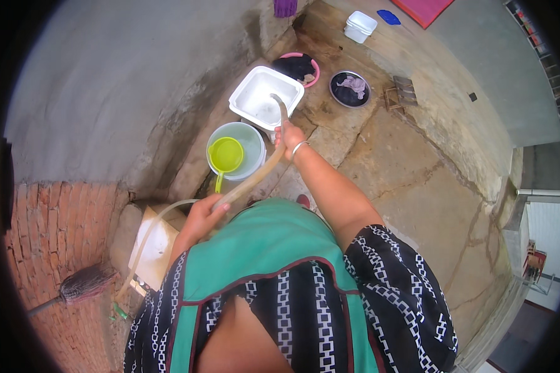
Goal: The person washes dark-colored clothes by hand in a metal basin filled with soapy water. They scrub and wring the garments, then transfer them to a pink basin. Finally, they use a hose to fill a white container with water.
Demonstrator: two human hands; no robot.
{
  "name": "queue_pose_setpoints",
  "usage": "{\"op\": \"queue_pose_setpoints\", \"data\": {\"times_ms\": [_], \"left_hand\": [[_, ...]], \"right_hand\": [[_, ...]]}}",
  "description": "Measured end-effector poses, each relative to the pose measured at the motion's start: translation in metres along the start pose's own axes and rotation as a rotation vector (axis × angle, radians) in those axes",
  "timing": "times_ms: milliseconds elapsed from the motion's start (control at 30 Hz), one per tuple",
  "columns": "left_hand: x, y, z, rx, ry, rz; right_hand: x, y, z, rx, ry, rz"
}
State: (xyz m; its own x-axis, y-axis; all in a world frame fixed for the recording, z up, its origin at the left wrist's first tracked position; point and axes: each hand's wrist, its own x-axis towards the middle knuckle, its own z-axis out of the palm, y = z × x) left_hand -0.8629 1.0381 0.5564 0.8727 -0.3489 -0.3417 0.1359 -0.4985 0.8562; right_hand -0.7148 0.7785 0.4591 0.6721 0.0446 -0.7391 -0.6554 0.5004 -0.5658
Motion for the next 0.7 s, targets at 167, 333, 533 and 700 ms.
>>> {"op": "queue_pose_setpoints", "data": {"times_ms": [167, 333, 533, 700], "left_hand": [[-0.002, -0.001, 0.000, -0.023, 0.000, 0.003], [-0.004, -0.002, 0.005, -0.005, -0.002, 0.008], [-0.006, 0.002, 0.015, -0.029, -0.001, 0.012], [-0.004, 0.009, 0.019, -0.024, -0.019, -0.001]], "right_hand": [[-0.002, 0.001, 0.000, -0.006, -0.002, -0.019], [-0.004, 0.005, -0.007, 0.003, 0.010, -0.018], [-0.010, 0.007, -0.020, 0.024, 0.007, -0.007], [-0.014, 0.006, -0.029, 0.027, 0.024, -0.009]]}}
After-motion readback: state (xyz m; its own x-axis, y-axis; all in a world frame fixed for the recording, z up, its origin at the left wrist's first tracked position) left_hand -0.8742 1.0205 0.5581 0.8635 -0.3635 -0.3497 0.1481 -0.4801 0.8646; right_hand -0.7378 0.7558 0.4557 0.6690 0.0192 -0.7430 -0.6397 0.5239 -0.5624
